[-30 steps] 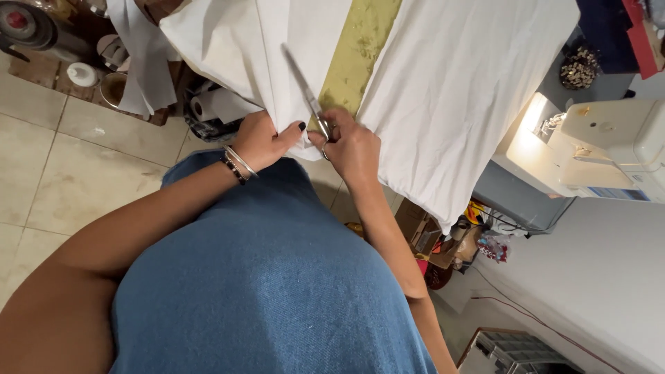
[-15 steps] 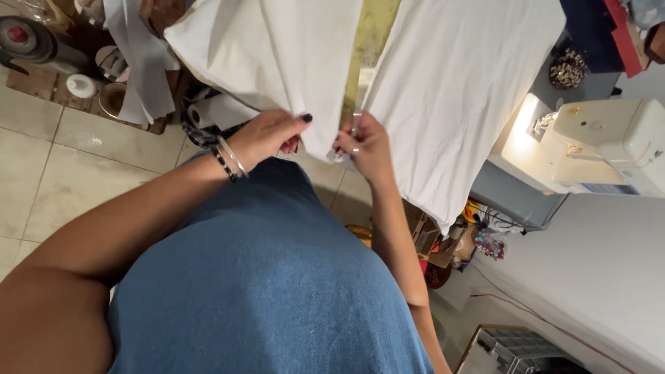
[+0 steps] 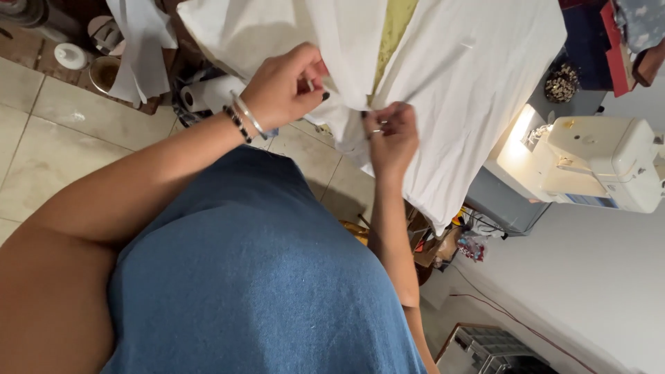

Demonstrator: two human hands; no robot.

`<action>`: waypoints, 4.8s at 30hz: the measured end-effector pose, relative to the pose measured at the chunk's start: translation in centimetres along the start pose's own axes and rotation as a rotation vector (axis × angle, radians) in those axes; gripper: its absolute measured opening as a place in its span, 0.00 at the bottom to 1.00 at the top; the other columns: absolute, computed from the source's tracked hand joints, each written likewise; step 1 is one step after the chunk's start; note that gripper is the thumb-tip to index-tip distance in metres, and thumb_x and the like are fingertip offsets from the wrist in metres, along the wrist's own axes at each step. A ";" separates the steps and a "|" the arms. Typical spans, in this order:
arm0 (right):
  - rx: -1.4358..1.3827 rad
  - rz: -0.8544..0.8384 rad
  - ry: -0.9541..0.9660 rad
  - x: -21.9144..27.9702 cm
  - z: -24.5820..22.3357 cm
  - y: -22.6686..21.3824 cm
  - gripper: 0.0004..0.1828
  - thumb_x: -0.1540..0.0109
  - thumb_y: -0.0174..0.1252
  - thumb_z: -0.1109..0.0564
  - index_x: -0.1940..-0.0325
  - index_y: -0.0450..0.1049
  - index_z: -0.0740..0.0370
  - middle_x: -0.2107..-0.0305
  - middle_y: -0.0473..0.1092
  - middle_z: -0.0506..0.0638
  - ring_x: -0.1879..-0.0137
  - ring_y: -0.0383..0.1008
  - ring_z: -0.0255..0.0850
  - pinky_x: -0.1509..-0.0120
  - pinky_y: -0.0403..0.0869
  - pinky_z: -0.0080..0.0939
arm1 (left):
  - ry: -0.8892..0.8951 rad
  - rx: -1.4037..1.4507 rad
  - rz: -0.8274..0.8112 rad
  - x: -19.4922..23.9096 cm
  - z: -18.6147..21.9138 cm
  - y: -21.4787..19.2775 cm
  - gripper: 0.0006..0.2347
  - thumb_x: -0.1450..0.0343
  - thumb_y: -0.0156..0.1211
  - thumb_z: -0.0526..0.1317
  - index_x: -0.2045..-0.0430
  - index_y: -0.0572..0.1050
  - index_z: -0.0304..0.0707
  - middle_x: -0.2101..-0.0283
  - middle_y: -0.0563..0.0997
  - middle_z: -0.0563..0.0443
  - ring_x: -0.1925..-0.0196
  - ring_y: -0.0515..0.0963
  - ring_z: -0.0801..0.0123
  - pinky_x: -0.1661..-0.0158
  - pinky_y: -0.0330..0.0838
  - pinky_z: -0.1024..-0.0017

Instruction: Cutting white fabric with scissors and positioning it over a foam block on a work table.

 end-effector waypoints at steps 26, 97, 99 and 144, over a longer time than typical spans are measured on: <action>0.609 -0.273 -0.511 2.5 -4.0 5.0 0.15 0.44 0.73 0.54 0.62 0.72 0.50 0.77 0.78 0.43 0.68 0.80 0.44 0.58 0.76 0.42 | -0.397 0.220 0.190 8.6 -8.8 8.7 0.08 0.35 0.71 0.43 0.71 0.83 0.39 0.78 0.83 0.51 0.72 0.85 0.62 0.68 0.77 0.70; -0.114 -0.388 -0.151 -5.0 -1.9 0.7 0.17 0.44 0.77 0.57 0.62 0.72 0.54 0.70 0.81 0.47 0.60 0.84 0.38 0.52 0.79 0.33 | -0.280 0.578 0.029 1.6 -9.6 7.8 0.10 0.24 0.50 0.34 0.57 0.80 0.32 0.62 0.84 0.43 0.63 0.83 0.65 0.58 0.80 0.62; -0.079 -0.470 -0.138 -5.5 -0.4 1.9 0.18 0.44 0.75 0.56 0.61 0.70 0.54 0.68 0.81 0.47 0.60 0.83 0.42 0.52 0.78 0.36 | -0.640 0.512 0.221 4.0 -16.2 9.3 0.10 0.28 0.62 0.41 0.63 0.81 0.30 0.65 0.84 0.42 0.64 0.84 0.59 0.62 0.79 0.63; 0.002 -0.353 -0.159 -2.3 0.4 4.4 0.14 0.46 0.71 0.61 0.64 0.71 0.50 0.79 0.76 0.43 0.76 0.69 0.29 0.67 0.71 0.25 | -0.453 0.353 0.307 2.4 -5.3 6.3 0.16 0.33 0.72 0.48 0.71 0.79 0.31 0.75 0.82 0.40 0.69 0.84 0.61 0.68 0.76 0.65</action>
Point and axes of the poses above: each hand's wrist, its own x-axis away from the middle knuckle, its own y-axis out of the palm, z = x × y, the point moved 3 cm from there along -x, towards the middle knuckle
